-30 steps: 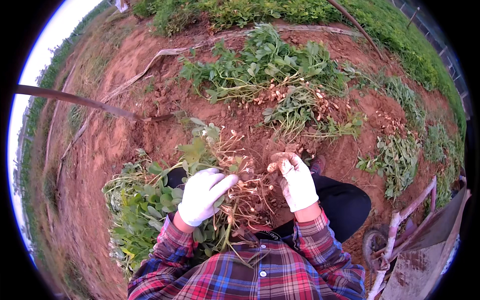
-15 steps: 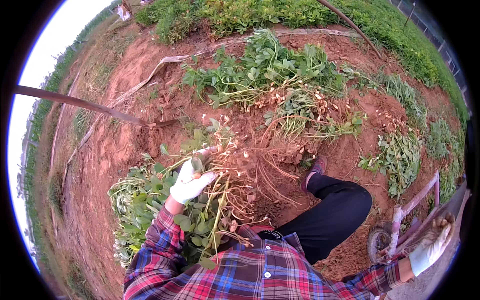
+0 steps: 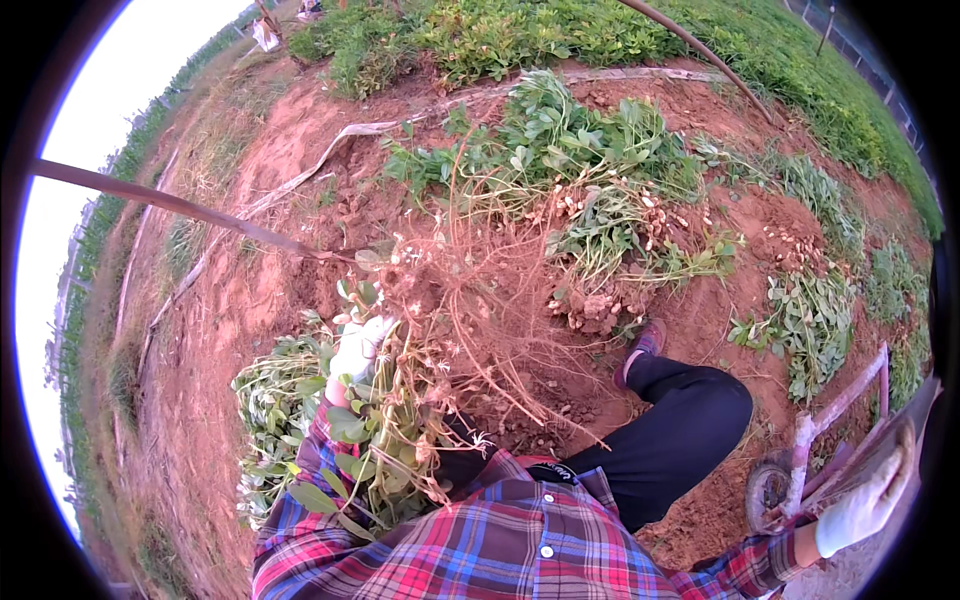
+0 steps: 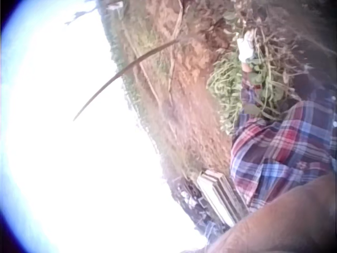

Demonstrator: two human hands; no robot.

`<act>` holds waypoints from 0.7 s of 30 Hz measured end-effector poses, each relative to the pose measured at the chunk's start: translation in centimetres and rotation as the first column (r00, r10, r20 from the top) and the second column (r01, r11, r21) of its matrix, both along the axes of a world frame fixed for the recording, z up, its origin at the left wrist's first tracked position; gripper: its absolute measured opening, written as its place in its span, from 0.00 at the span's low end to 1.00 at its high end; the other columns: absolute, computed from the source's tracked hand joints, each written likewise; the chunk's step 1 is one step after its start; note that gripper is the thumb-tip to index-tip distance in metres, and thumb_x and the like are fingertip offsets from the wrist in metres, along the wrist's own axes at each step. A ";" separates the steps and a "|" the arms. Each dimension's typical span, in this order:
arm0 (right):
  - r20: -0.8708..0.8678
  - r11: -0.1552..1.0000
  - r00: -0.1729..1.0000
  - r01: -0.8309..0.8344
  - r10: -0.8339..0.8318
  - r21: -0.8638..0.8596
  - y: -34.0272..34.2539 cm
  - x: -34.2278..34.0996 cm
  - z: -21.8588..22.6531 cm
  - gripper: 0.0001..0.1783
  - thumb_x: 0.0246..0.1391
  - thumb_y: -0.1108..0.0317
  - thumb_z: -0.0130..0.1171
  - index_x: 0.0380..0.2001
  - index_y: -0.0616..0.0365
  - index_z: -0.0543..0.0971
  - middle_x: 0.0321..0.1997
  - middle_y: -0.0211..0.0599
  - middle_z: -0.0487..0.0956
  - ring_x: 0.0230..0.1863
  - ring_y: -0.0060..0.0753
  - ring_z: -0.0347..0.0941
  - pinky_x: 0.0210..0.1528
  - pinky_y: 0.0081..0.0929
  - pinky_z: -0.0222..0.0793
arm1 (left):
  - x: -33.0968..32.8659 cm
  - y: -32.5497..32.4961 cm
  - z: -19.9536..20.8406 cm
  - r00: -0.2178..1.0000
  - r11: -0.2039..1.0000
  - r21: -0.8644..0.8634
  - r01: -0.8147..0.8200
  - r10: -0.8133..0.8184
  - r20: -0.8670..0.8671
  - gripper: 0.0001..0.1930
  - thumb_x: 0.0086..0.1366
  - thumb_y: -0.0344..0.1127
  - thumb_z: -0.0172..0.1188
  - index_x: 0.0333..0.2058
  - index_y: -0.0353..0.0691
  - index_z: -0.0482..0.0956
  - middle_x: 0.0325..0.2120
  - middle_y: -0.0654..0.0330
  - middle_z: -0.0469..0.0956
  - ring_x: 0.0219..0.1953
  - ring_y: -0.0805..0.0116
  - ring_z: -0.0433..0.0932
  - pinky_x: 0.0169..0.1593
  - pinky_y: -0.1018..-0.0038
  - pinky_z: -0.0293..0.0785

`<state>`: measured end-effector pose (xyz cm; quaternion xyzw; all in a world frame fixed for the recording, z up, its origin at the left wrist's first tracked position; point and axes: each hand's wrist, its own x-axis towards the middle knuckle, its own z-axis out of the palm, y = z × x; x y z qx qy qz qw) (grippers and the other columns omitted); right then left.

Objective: The person squats in a garden and harvests peanuts by hand. They pull peanut plants from the soil, shake off dirt, and detach the peanuts from the roots, placing them on the ground.

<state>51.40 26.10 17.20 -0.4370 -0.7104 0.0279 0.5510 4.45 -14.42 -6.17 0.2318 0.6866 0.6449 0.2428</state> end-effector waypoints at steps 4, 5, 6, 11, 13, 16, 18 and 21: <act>-0.125 0.433 0.477 -0.860 0.870 -0.269 -5.0 -13.1 -3.4 0.09 0.50 0.72 0.57 0.34 0.65 0.77 0.40 0.49 0.77 0.42 0.42 0.75 0.44 0.33 0.72 | -1.2 -3.4 -2.3 0.992 0.990 -0.079 -0.117 0.113 -0.052 0.17 0.60 0.26 0.56 0.49 0.38 0.69 0.42 0.60 0.72 0.43 0.71 0.73 0.47 0.74 0.70; -0.158 0.350 0.403 -0.893 0.901 -0.284 -6.2 -15.8 -4.3 0.08 0.46 0.74 0.59 0.33 0.62 0.78 0.37 0.46 0.79 0.38 0.41 0.77 0.41 0.30 0.72 | -1.7 -3.4 -3.1 0.992 0.989 -0.086 -0.119 0.115 -0.058 0.16 0.60 0.26 0.56 0.48 0.39 0.70 0.41 0.61 0.73 0.42 0.72 0.73 0.46 0.75 0.71; -0.185 0.241 0.309 -0.917 0.933 -0.317 -7.1 -18.0 -4.5 0.10 0.44 0.77 0.59 0.33 0.62 0.79 0.37 0.44 0.80 0.37 0.38 0.77 0.38 0.27 0.73 | -2.3 -3.5 -4.0 0.991 0.988 -0.091 -0.125 0.119 -0.059 0.15 0.60 0.27 0.56 0.47 0.39 0.71 0.39 0.62 0.74 0.40 0.73 0.74 0.45 0.75 0.71; -0.225 -0.071 0.016 -0.925 0.974 -0.374 -10.3 -26.7 -6.0 0.12 0.49 0.76 0.55 0.39 0.60 0.77 0.41 0.42 0.78 0.39 0.38 0.77 0.39 0.26 0.72 | -1.9 -2.6 -4.2 0.996 0.995 -0.035 -0.088 0.088 0.000 0.13 0.60 0.27 0.57 0.44 0.39 0.73 0.36 0.63 0.76 0.38 0.74 0.75 0.43 0.76 0.72; -0.029 0.021 0.040 -0.877 0.999 -0.479 -11.0 -28.7 -7.1 0.12 0.51 0.72 0.54 0.41 0.59 0.77 0.42 0.44 0.77 0.40 0.41 0.75 0.40 0.28 0.72 | -0.9 -2.8 -3.1 0.996 0.997 -0.001 -0.083 0.083 0.041 0.13 0.60 0.27 0.57 0.44 0.39 0.73 0.36 0.63 0.76 0.38 0.74 0.75 0.43 0.76 0.73; 0.190 0.202 0.122 -0.844 0.974 -0.496 -11.3 -30.3 -9.2 0.15 0.52 0.64 0.55 0.42 0.57 0.76 0.41 0.47 0.76 0.40 0.47 0.74 0.40 0.33 0.72 | 0.1 -2.3 -2.0 0.994 0.997 0.050 -0.066 0.061 0.086 0.13 0.59 0.26 0.58 0.44 0.39 0.73 0.36 0.63 0.76 0.38 0.74 0.75 0.43 0.76 0.73; 0.209 0.221 0.127 -0.823 0.969 -0.523 -11.4 -30.5 -9.4 0.17 0.52 0.60 0.55 0.43 0.56 0.75 0.41 0.48 0.76 0.41 0.51 0.74 0.41 0.37 0.72 | 0.1 -1.8 -1.4 0.993 0.996 0.074 -0.056 0.048 0.107 0.13 0.59 0.26 0.58 0.44 0.39 0.73 0.36 0.63 0.76 0.37 0.74 0.75 0.43 0.76 0.73; 0.237 0.240 0.134 -0.827 0.962 -0.509 -11.3 -30.5 -10.5 0.20 0.52 0.58 0.55 0.46 0.54 0.74 0.42 0.44 0.75 0.42 0.48 0.74 0.43 0.37 0.71 | -0.1 -1.2 -0.7 0.992 0.995 0.095 -0.040 0.028 0.123 0.13 0.58 0.26 0.58 0.44 0.39 0.73 0.36 0.63 0.76 0.37 0.73 0.75 0.42 0.76 0.73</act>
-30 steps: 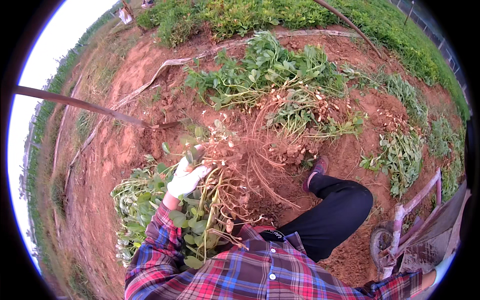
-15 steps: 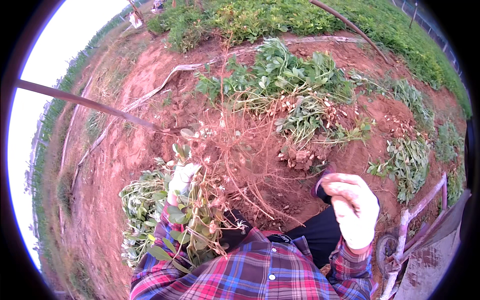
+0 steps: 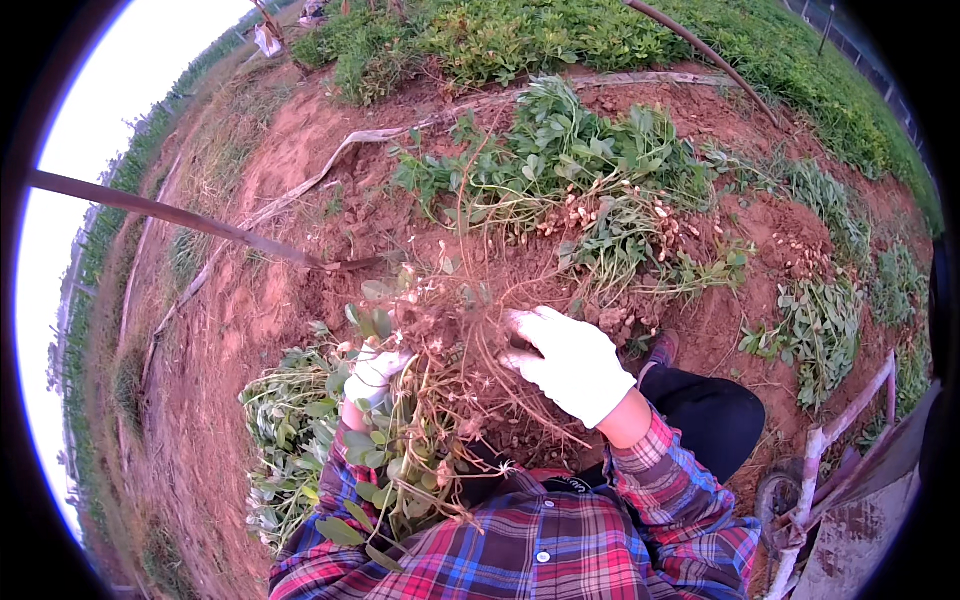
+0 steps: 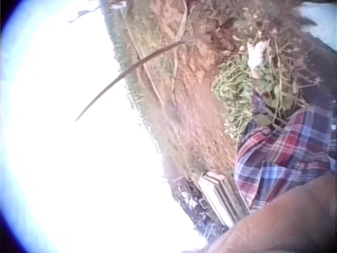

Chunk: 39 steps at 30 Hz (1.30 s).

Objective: The person squats in a garden and harvests peanuts by hand. They pull peanut plants from the soil, shake off dirt, and detach the peanuts from the roots, placing them on the ground.

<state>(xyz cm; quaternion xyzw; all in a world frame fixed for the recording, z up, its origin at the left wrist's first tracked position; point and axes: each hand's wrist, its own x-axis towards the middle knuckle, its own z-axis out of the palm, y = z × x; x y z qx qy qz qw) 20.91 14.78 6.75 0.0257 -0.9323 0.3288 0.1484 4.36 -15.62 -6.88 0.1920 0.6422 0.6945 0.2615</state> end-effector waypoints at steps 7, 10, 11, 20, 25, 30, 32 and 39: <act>0.239 0.921 0.942 -0.137 0.235 -0.365 1.3 -1.0 0.2 0.29 0.50 0.55 0.58 0.53 0.58 0.69 0.54 0.49 0.72 0.54 0.50 0.68 0.56 0.34 0.63 | 0.0 0.6 1.1 0.999 0.999 0.017 0.031 -0.032 0.024 0.14 0.57 0.25 0.59 0.43 0.39 0.73 0.36 0.62 0.76 0.37 0.73 0.76 0.42 0.76 0.74; 0.136 0.819 0.980 -0.044 0.148 -0.573 0.4 -0.6 -1.1 0.26 0.48 0.62 0.61 0.50 0.61 0.71 0.47 0.44 0.74 0.44 0.40 0.72 0.47 0.29 0.66 | 0.1 0.5 1.5 0.999 0.999 0.023 0.036 -0.037 0.036 0.14 0.57 0.24 0.59 0.43 0.39 0.73 0.36 0.62 0.76 0.37 0.73 0.76 0.42 0.76 0.74; 0.149 0.748 0.979 -0.007 0.142 -0.664 0.2 -0.4 -1.2 0.26 0.47 0.63 0.62 0.50 0.61 0.71 0.45 0.43 0.75 0.41 0.37 0.72 0.45 0.28 0.66 | 0.2 0.6 1.6 0.998 0.999 0.026 0.037 -0.038 0.039 0.14 0.57 0.24 0.59 0.43 0.39 0.73 0.36 0.62 0.76 0.37 0.73 0.76 0.42 0.76 0.74; 0.043 0.815 0.999 0.030 -0.007 -0.578 -0.3 0.8 -0.8 0.16 0.44 0.68 0.63 0.39 0.58 0.76 0.34 0.37 0.74 0.27 0.32 0.68 0.33 0.26 0.66 | 0.3 1.3 2.3 0.997 0.998 0.043 0.051 -0.053 0.053 0.15 0.56 0.23 0.60 0.42 0.38 0.73 0.35 0.62 0.76 0.36 0.72 0.76 0.41 0.75 0.74; -0.016 0.891 0.999 0.031 -0.043 -0.453 -0.3 0.8 -0.9 0.12 0.44 0.67 0.63 0.34 0.57 0.76 0.31 0.38 0.73 0.29 0.39 0.70 0.34 0.30 0.68 | 0.2 1.7 2.5 0.996 0.996 0.057 0.062 -0.065 0.062 0.15 0.55 0.22 0.61 0.42 0.38 0.73 0.35 0.62 0.76 0.36 0.72 0.76 0.41 0.75 0.75; -0.059 0.934 0.994 0.065 -0.091 -0.352 -0.8 0.6 -0.8 0.12 0.45 0.64 0.62 0.32 0.57 0.76 0.31 0.40 0.72 0.32 0.45 0.71 0.34 0.34 0.68 | 0.3 2.0 2.8 0.996 0.996 0.071 0.058 -0.062 0.067 0.16 0.54 0.22 0.62 0.42 0.38 0.73 0.35 0.62 0.76 0.36 0.72 0.76 0.41 0.75 0.75; -0.061 0.938 0.995 0.052 -0.078 -0.344 -0.7 0.8 -1.0 0.12 0.45 0.63 0.62 0.32 0.57 0.76 0.32 0.39 0.72 0.32 0.44 0.72 0.34 0.33 0.69 | 0.4 2.1 3.0 0.996 0.996 0.075 0.057 -0.062 0.071 0.16 0.54 0.22 0.62 0.42 0.38 0.73 0.35 0.62 0.77 0.36 0.72 0.76 0.41 0.75 0.75; -0.153 0.773 0.938 0.155 -0.310 -0.615 0.8 1.5 2.5 0.14 0.47 0.68 0.61 0.38 0.61 0.78 0.40 0.42 0.75 0.38 0.37 0.75 0.41 0.26 0.70 | 0.9 1.6 1.9 0.997 0.997 0.075 -0.006 0.000 0.074 0.16 0.53 0.22 0.62 0.42 0.38 0.72 0.35 0.62 0.77 0.34 0.72 0.76 0.39 0.75 0.75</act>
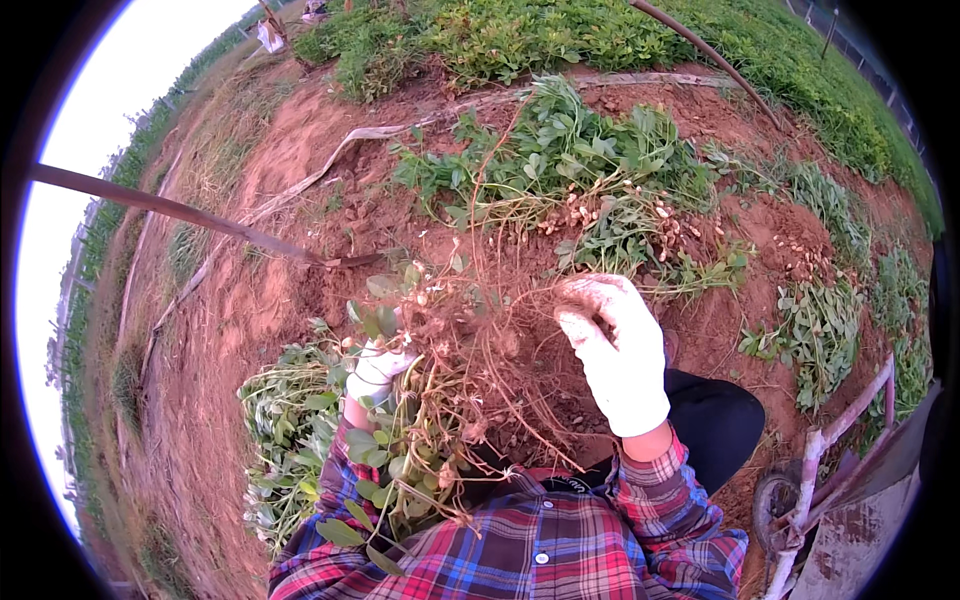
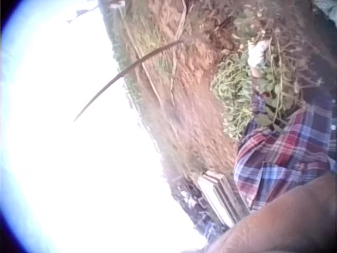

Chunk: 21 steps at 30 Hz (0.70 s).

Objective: The person squats in a garden and harvests peanuts by hand. They pull peanut plants from the soil, shake off dirt, and detach the peanuts from the roots, placing them on the ground.

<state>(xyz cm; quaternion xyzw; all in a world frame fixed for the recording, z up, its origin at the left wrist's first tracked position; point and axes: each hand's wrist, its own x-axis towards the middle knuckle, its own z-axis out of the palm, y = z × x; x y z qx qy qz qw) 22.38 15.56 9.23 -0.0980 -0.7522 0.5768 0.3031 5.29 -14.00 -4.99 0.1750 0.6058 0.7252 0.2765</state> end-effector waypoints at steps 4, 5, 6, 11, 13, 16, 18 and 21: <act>-0.252 0.980 0.963 -0.047 0.095 0.192 -0.6 -0.9 3.7 0.09 0.45 0.71 0.61 0.32 0.59 0.79 0.34 0.39 0.78 0.36 0.40 0.74 0.39 0.31 0.70 | 0.0 0.0 0.0 1.000 1.000 0.004 0.008 -0.008 0.011 0.17 0.53 0.22 0.63 0.42 0.38 0.72 0.35 0.62 0.77 0.35 0.71 0.76 0.40 0.75 0.75; -0.343 0.939 0.927 -0.028 0.153 0.343 -0.5 -1.9 4.1 0.10 0.43 0.69 0.63 0.32 0.57 0.79 0.33 0.39 0.78 0.35 0.42 0.74 0.38 0.34 0.70 | 0.0 0.1 0.0 1.000 1.000 0.006 0.012 -0.012 0.011 0.17 0.53 0.22 0.63 0.42 0.38 0.72 0.35 0.62 0.77 0.35 0.71 0.76 0.40 0.75 0.75; -0.307 0.911 0.935 -0.040 0.179 0.410 -0.8 -2.8 4.3 0.09 0.45 0.66 0.62 0.31 0.56 0.79 0.32 0.39 0.78 0.35 0.43 0.74 0.37 0.34 0.70 | 0.1 0.1 0.2 1.000 1.000 0.005 0.013 -0.013 0.011 0.17 0.53 0.22 0.63 0.42 0.38 0.72 0.36 0.62 0.76 0.35 0.71 0.76 0.40 0.75 0.75; 0.300 0.848 0.927 -0.340 0.228 0.407 -1.2 -4.8 1.1 0.13 0.51 0.58 0.55 0.31 0.56 0.78 0.31 0.44 0.78 0.34 0.46 0.75 0.37 0.38 0.70 | 0.3 -0.1 0.4 1.000 1.000 0.009 0.012 -0.012 0.024 0.18 0.52 0.22 0.63 0.43 0.37 0.72 0.36 0.61 0.76 0.36 0.71 0.76 0.41 0.75 0.75; 0.346 0.886 0.893 -0.385 0.288 0.257 -1.3 -4.6 0.9 0.15 0.51 0.59 0.52 0.34 0.58 0.78 0.31 0.49 0.78 0.35 0.52 0.75 0.39 0.40 0.70 | 0.2 -0.1 0.5 0.999 1.000 0.013 0.016 -0.017 0.028 0.18 0.52 0.22 0.64 0.43 0.37 0.72 0.36 0.61 0.76 0.36 0.71 0.76 0.41 0.74 0.75; 0.519 0.822 0.730 -0.563 0.445 0.086 -0.3 -5.6 0.3 0.17 0.52 0.60 0.51 0.41 0.57 0.77 0.33 0.52 0.78 0.37 0.53 0.75 0.42 0.39 0.70 | 0.1 0.3 0.6 0.999 1.000 0.008 0.025 -0.026 0.029 0.19 0.52 0.23 0.64 0.43 0.37 0.72 0.37 0.61 0.76 0.37 0.70 0.75 0.42 0.74 0.75; 0.496 0.756 0.629 -0.648 0.599 -0.093 0.4 -6.3 -0.7 0.22 0.52 0.61 0.51 0.48 0.61 0.73 0.39 0.53 0.78 0.42 0.48 0.75 0.45 0.37 0.69 | 0.0 0.8 0.8 0.999 0.999 0.013 0.038 -0.038 0.032 0.19 0.52 0.23 0.64 0.43 0.37 0.72 0.37 0.60 0.76 0.37 0.70 0.75 0.42 0.74 0.74; 0.246 0.634 0.589 -0.748 0.770 -0.194 0.6 -7.1 -2.3 0.24 0.53 0.60 0.54 0.49 0.67 0.71 0.44 0.48 0.78 0.44 0.36 0.74 0.46 0.32 0.67 | -0.1 1.1 0.8 0.999 0.999 0.009 0.042 -0.043 0.032 0.19 0.51 0.23 0.64 0.43 0.37 0.72 0.37 0.60 0.76 0.38 0.70 0.75 0.42 0.74 0.74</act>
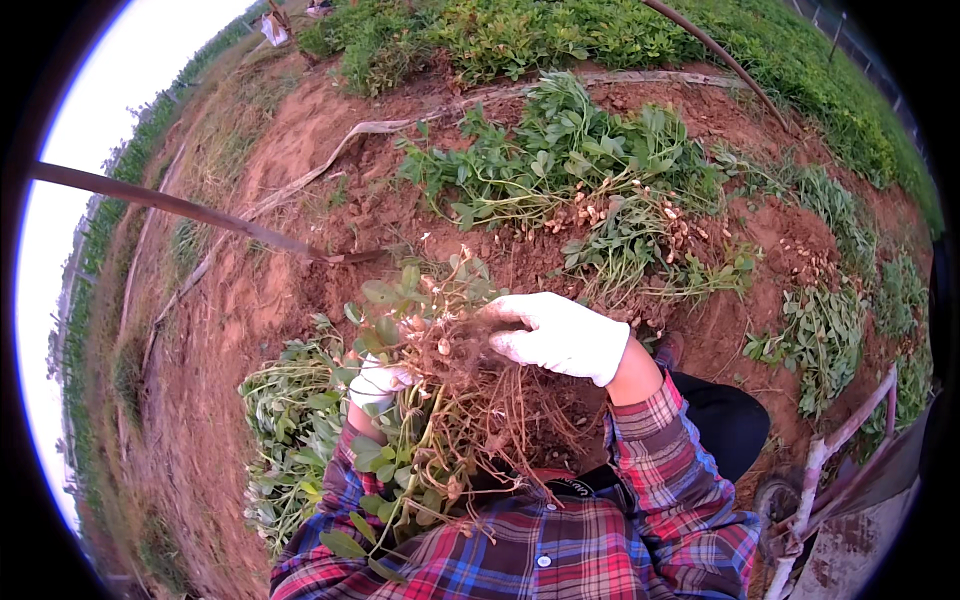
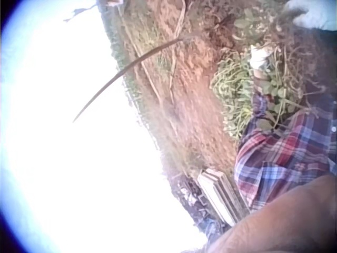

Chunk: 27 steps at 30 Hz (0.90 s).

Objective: The person squats in a garden and harvests peanuts by hand. They pull peanut plants from the soil, shake off dirt, and detach the peanuts from the roots, placing them on the ground.

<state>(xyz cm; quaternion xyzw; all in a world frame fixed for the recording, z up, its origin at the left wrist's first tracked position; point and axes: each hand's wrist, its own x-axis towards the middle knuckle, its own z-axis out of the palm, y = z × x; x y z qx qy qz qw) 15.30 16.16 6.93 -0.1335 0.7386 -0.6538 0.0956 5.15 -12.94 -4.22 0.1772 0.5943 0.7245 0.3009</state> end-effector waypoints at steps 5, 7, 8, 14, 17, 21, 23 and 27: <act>0.052 0.999 0.998 -0.043 0.043 0.016 0.5 -0.6 -0.4 0.23 0.53 0.61 0.55 0.47 0.67 0.72 0.37 0.43 0.78 0.37 0.27 0.70 0.43 0.27 0.66 | -0.1 0.5 0.1 1.000 1.000 0.003 0.013 -0.013 0.005 0.20 0.51 0.23 0.65 0.44 0.36 0.72 0.38 0.60 0.75 0.38 0.69 0.75 0.43 0.73 0.74; 0.055 1.000 0.998 -0.025 0.026 -0.010 0.3 -0.7 -0.8 0.22 0.53 0.62 0.55 0.46 0.68 0.72 0.36 0.41 0.78 0.35 0.26 0.70 0.42 0.26 0.66 | -0.2 0.6 0.2 1.000 1.000 0.001 0.016 -0.016 0.005 0.20 0.51 0.23 0.65 0.44 0.36 0.71 0.38 0.59 0.75 0.39 0.69 0.75 0.43 0.73 0.74; 0.044 1.000 0.999 -0.008 0.009 -0.018 0.2 -0.5 -1.0 0.21 0.53 0.63 0.55 0.46 0.68 0.72 0.36 0.40 0.78 0.35 0.25 0.70 0.42 0.26 0.66 | -0.2 0.6 0.2 1.000 1.000 -0.003 0.016 -0.016 0.005 0.21 0.50 0.23 0.65 0.44 0.36 0.71 0.38 0.59 0.75 0.39 0.69 0.75 0.43 0.73 0.74; 0.216 0.906 0.954 0.272 -0.209 -0.324 -1.7 0.9 -1.6 0.14 0.55 0.70 0.53 0.43 0.67 0.74 0.35 0.30 0.77 0.35 0.19 0.69 0.39 0.19 0.66 | -0.1 0.4 0.6 1.000 1.000 -0.016 0.009 -0.008 0.007 0.21 0.50 0.24 0.66 0.44 0.35 0.71 0.39 0.59 0.75 0.40 0.68 0.75 0.44 0.73 0.74; 0.270 0.814 0.907 0.412 -0.323 -0.409 -1.9 1.3 -2.4 0.11 0.57 0.72 0.51 0.41 0.65 0.75 0.35 0.28 0.76 0.35 0.16 0.68 0.38 0.16 0.65 | -0.2 0.9 0.5 1.000 1.000 -0.010 0.020 -0.020 0.009 0.22 0.50 0.24 0.66 0.45 0.35 0.71 0.40 0.58 0.75 0.40 0.68 0.75 0.45 0.73 0.74; 0.222 0.755 0.869 0.495 -0.443 -0.430 -1.5 1.8 -1.4 0.10 0.57 0.73 0.50 0.42 0.63 0.74 0.37 0.29 0.76 0.38 0.15 0.69 0.38 0.16 0.64 | -0.3 0.7 0.5 1.000 1.000 -0.001 0.020 -0.020 0.001 0.23 0.49 0.24 0.66 0.45 0.35 0.71 0.40 0.58 0.75 0.41 0.68 0.74 0.45 0.72 0.73; 0.188 0.721 0.877 0.471 -0.441 -0.507 -0.9 2.3 -1.3 0.11 0.57 0.73 0.49 0.43 0.62 0.73 0.39 0.30 0.76 0.39 0.16 0.70 0.41 0.16 0.65 | -0.3 0.8 0.5 1.000 1.000 0.010 0.021 -0.021 0.000 0.23 0.49 0.24 0.66 0.45 0.35 0.71 0.40 0.58 0.75 0.41 0.68 0.74 0.45 0.72 0.73; 0.276 0.356 0.837 0.468 -0.472 -0.809 2.5 4.6 -1.3 0.12 0.56 0.69 0.55 0.42 0.64 0.71 0.45 0.43 0.76 0.42 0.34 0.75 0.47 0.29 0.72 | -0.3 0.9 0.6 1.000 0.999 0.022 0.027 -0.027 -0.008 0.24 0.49 0.25 0.67 0.45 0.34 0.71 0.41 0.58 0.74 0.42 0.67 0.74 0.46 0.72 0.73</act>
